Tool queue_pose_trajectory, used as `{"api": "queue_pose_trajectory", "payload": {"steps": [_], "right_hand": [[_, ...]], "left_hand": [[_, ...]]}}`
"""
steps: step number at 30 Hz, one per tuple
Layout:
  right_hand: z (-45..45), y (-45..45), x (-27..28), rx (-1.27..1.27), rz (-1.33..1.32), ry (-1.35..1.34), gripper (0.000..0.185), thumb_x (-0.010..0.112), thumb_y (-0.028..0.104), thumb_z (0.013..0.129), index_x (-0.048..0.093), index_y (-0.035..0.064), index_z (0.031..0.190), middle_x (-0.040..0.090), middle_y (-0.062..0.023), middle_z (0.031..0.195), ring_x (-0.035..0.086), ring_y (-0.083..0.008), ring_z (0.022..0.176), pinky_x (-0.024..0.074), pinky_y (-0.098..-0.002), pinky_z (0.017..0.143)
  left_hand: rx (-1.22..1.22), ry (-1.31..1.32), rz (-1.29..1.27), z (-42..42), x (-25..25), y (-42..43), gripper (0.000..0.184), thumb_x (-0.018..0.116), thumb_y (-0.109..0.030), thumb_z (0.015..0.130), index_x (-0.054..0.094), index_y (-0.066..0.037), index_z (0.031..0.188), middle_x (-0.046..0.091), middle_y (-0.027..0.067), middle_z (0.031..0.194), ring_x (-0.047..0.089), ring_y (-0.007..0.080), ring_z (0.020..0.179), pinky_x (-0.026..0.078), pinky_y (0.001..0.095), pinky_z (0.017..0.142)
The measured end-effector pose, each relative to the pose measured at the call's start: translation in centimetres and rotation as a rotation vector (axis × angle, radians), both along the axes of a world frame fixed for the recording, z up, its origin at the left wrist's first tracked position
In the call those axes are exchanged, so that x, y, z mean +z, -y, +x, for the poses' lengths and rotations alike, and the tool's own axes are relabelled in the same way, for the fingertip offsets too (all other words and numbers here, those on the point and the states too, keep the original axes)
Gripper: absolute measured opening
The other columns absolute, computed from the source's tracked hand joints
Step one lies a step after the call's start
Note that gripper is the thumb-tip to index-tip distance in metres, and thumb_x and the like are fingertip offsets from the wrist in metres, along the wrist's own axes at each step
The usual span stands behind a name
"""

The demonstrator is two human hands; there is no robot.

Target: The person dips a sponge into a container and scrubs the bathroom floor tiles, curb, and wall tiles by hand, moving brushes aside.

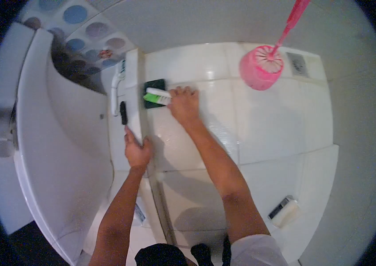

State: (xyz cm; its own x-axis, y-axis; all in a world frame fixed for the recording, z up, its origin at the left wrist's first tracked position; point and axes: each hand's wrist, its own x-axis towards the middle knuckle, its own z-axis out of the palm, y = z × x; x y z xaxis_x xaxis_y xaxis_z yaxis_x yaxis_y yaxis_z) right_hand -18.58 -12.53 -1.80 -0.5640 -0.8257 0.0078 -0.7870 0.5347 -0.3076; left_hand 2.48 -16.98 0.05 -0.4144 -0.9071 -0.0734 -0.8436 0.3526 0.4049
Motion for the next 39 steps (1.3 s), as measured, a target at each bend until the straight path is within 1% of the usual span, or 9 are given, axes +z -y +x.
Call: {"api": "queue_pose_trajectory", "payload": {"steps": [7, 14, 17, 19, 24, 32, 35, 37, 39], "right_hand": [[-9.2, -10.8, 5.6, -0.186, -0.382, -0.269, 0.048, 0.071, 0.022, 0.073, 0.057, 0.0154, 0.119, 0.059, -0.0072, 0.105, 0.056, -0.0354, 0.101, 0.0485, -0.0464, 0.076], [-17.0, -15.5, 9.3, -0.382, -0.224, -0.537, 0.049, 0.068, 0.022, 0.076, 0.054, 0.0173, 0.122, 0.059, -0.0059, 0.108, 0.061, -0.034, 0.091, 0.0547, -0.0407, 0.069], [-16.3, -15.2, 8.1, -0.37, -0.039, -0.495, 0.049, 0.068, 0.023, 0.075, 0.054, 0.0156, 0.122, 0.056, -0.0083, 0.118, 0.056, -0.0342, 0.105, 0.0522, -0.0461, 0.08], [-13.7, -13.9, 9.1, -0.478, 0.019, -0.82, 0.05, 0.068, 0.026, 0.074, 0.056, 0.0126, 0.12, 0.048, -0.0143, 0.132, 0.047, -0.0351, 0.12, 0.0422, -0.0523, 0.094], [-3.9, -5.0, 4.9, -0.137, -0.02, -0.003, 0.07, 0.071, 0.03, 0.073, 0.045, 0.0096, 0.135, 0.033, -0.0178, 0.146, 0.033, -0.0375, 0.133, 0.0296, -0.0514, 0.105], [1.2, 5.2, -0.1, 0.183, -0.011, 0.04, 0.089, 0.079, 0.042, 0.064, 0.04, 0.0128, 0.139, 0.033, -0.0156, 0.146, 0.033, -0.0371, 0.133, 0.0306, -0.0624, 0.099], [-0.1, 3.7, 2.3, 0.12, 0.041, 0.194, 0.075, 0.073, 0.037, 0.075, 0.042, 0.0125, 0.138, 0.043, -0.0179, 0.139, 0.041, -0.0357, 0.128, 0.0401, -0.0503, 0.097], [-0.3, 3.6, 1.5, -0.221, -0.414, 0.71, 0.049, 0.063, 0.027, 0.083, 0.052, 0.0072, 0.126, 0.056, -0.022, 0.119, 0.054, -0.0355, 0.111, 0.0453, -0.0472, 0.09], [3.2, 5.4, 0.3, -0.242, -0.643, 0.785, 0.043, 0.058, 0.025, 0.087, 0.053, 0.0035, 0.124, 0.059, -0.0232, 0.106, 0.058, -0.0366, 0.099, 0.0477, -0.0448, 0.085]], "left_hand": [[0.014, 0.03, 0.034, -0.6, 1.4, -0.1, 0.087, 0.065, -0.02, 0.075, 0.017, 0.0, 0.144, 0.046, 0.0271, 0.127, 0.052, 0.0433, 0.109, 0.045, 0.0467, 0.092], [-0.017, -0.003, -0.056, -0.1, 0.5, -0.1, 0.086, 0.065, -0.021, 0.076, 0.017, -0.003, 0.145, 0.049, 0.027, 0.121, 0.055, 0.0452, 0.102, 0.048, 0.0489, 0.087], [-0.012, -0.019, -0.078, 0.3, -0.4, 0.0, 0.086, 0.065, -0.021, 0.076, 0.017, -0.003, 0.145, 0.049, 0.0276, 0.121, 0.055, 0.0455, 0.103, 0.047, 0.0485, 0.088], [-0.002, 0.004, -0.043, 0.0, 0.1, -0.2, 0.086, 0.065, -0.023, 0.077, 0.017, -0.002, 0.145, 0.046, 0.0281, 0.127, 0.053, 0.0447, 0.107, 0.046, 0.0471, 0.091], [0.005, 0.023, 0.037, -0.3, 0.8, -0.1, 0.085, 0.065, -0.024, 0.077, 0.016, -0.003, 0.145, 0.046, 0.0261, 0.127, 0.053, 0.0428, 0.108, 0.046, 0.0472, 0.09], [-0.009, 0.051, 0.009, -0.5, 1.1, -0.2, 0.084, 0.065, -0.023, 0.078, 0.019, 0.0, 0.144, 0.047, 0.025, 0.125, 0.054, 0.0417, 0.106, 0.046, 0.0457, 0.088], [0.003, 0.054, -0.003, -0.6, 1.1, -0.3, 0.084, 0.065, -0.022, 0.078, 0.018, -0.001, 0.144, 0.047, 0.0248, 0.124, 0.054, 0.0417, 0.105, 0.046, 0.046, 0.088], [-0.001, 0.047, 0.017, -0.8, 1.4, -0.2, 0.083, 0.065, -0.021, 0.077, 0.019, 0.0, 0.144, 0.047, 0.0249, 0.124, 0.053, 0.0422, 0.105, 0.046, 0.0461, 0.088], [0.004, 0.039, 0.035, -0.6, 1.1, -0.2, 0.083, 0.064, -0.021, 0.077, 0.019, 0.0, 0.144, 0.047, 0.025, 0.123, 0.053, 0.0426, 0.106, 0.045, 0.0463, 0.088]]}}
